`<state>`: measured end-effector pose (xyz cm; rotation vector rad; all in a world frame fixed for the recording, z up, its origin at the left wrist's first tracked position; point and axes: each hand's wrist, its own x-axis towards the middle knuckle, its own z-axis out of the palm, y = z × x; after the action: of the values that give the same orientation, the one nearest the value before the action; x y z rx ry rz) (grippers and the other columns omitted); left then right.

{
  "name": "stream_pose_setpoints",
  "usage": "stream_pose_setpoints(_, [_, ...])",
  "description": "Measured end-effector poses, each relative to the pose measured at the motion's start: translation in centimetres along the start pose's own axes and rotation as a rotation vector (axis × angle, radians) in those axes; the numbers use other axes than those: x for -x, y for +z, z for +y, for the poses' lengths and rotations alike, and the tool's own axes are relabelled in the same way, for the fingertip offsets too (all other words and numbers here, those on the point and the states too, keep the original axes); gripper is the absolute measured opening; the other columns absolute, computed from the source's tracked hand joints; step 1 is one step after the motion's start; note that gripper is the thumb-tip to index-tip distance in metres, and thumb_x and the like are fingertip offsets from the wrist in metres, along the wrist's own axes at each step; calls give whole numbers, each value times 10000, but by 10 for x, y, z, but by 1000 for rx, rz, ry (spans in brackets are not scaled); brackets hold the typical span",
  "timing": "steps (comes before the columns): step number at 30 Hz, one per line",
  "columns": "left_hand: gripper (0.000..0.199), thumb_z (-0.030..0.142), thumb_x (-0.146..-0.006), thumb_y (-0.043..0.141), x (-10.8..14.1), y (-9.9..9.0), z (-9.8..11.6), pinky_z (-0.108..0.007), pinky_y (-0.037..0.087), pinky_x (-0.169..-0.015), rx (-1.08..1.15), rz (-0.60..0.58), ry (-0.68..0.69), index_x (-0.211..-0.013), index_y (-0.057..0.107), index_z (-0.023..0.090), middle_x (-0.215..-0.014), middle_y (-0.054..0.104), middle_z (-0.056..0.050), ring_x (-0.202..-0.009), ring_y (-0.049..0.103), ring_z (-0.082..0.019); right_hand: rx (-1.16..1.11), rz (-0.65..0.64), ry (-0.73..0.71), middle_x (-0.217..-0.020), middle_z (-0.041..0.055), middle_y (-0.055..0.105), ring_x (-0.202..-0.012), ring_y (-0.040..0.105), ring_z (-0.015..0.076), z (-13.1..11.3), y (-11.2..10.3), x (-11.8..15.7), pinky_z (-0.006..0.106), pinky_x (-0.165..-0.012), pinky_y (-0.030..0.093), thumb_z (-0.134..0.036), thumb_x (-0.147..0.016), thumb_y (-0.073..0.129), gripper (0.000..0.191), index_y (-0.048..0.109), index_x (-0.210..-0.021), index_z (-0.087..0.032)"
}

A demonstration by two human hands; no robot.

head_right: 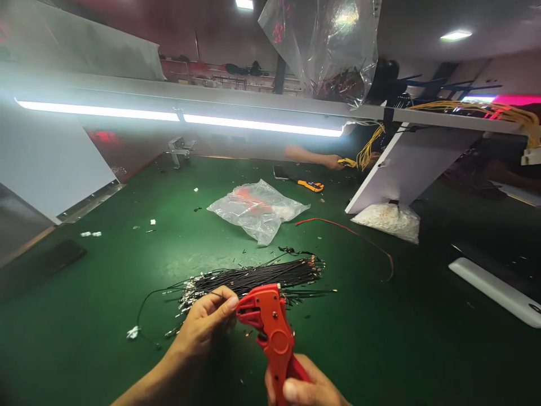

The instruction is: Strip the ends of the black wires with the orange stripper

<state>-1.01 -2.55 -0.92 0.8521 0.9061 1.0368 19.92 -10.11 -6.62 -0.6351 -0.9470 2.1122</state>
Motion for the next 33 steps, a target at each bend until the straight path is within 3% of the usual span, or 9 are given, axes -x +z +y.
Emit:
stream_pose_setpoints(4, [488, 601, -689, 816, -16, -7, -5, -226, 282, -505, 11, 51, 23, -688, 568, 181, -518, 502, 72, -460, 378, -70, -66, -44, 4, -489, -76, 392, -369, 329, 40, -11, -5, -22, 128, -359, 275, -559, -810, 685, 423, 579, -754, -153])
stream_pose_setpoints(8, [522, 635, -671, 818, -22, -15, -3, -210, 252, -475, -2, 119, 46, -691, 559, 183, -490, 468, 86, -442, 357, -60, -63, -66, 53, -536, -65, 444, -413, 343, 52, -24, -3, -35, 150, -406, 301, -549, -838, 664, 406, 566, -828, -156])
stream_pose_setpoints(14, [583, 708, -626, 807, -12, -21, -3, -202, 153, -417, -26, 187, 57, -677, 556, 184, -473, 343, 110, -409, 257, -43, -6, -100, 60, -542, -56, 451, -436, 353, 63, -24, -10, -44, 184, -420, 244, -565, -793, 730, 440, 553, -779, -163])
stream_pose_setpoints(20, [565, 674, -664, 809, -2, -12, -6, -198, 118, -450, 1, 247, 55, -687, 568, 164, -494, 319, 112, -436, 222, -27, 57, -161, 26, -532, -75, 376, -428, 310, 62, -23, -18, -45, 192, -402, 226, -574, -800, 720, 440, 587, -758, -156])
stream_pose_setpoints(26, [555, 656, -670, 817, 3, -10, -1, -196, 120, -449, 67, 282, 38, -682, 528, 182, -501, 295, 120, -439, 211, -28, 60, -228, 65, -735, 36, 543, -627, 458, 113, -29, -13, -46, 212, -556, 321, -531, -757, 725, 484, 624, -940, -94])
stream_pose_setpoints(29, [540, 632, -680, 824, 7, -12, 3, -193, 140, -447, 102, 268, 36, -673, 535, 177, -496, 307, 116, -434, 217, -25, 45, -210, 94, -814, 39, 568, -691, 455, 124, -32, -15, -40, 228, -625, 327, -595, -710, 763, 577, 635, -993, -109])
stream_pose_setpoints(33, [521, 585, -673, 849, 8, -15, 9, -200, 171, -454, 166, 252, 20, -641, 527, 176, -503, 388, 89, -438, 272, -34, -43, -177, 185, -947, 44, 584, -785, 471, 143, -32, -21, -29, 238, -703, 346, -516, -669, 847, 641, 631, -1134, -131])
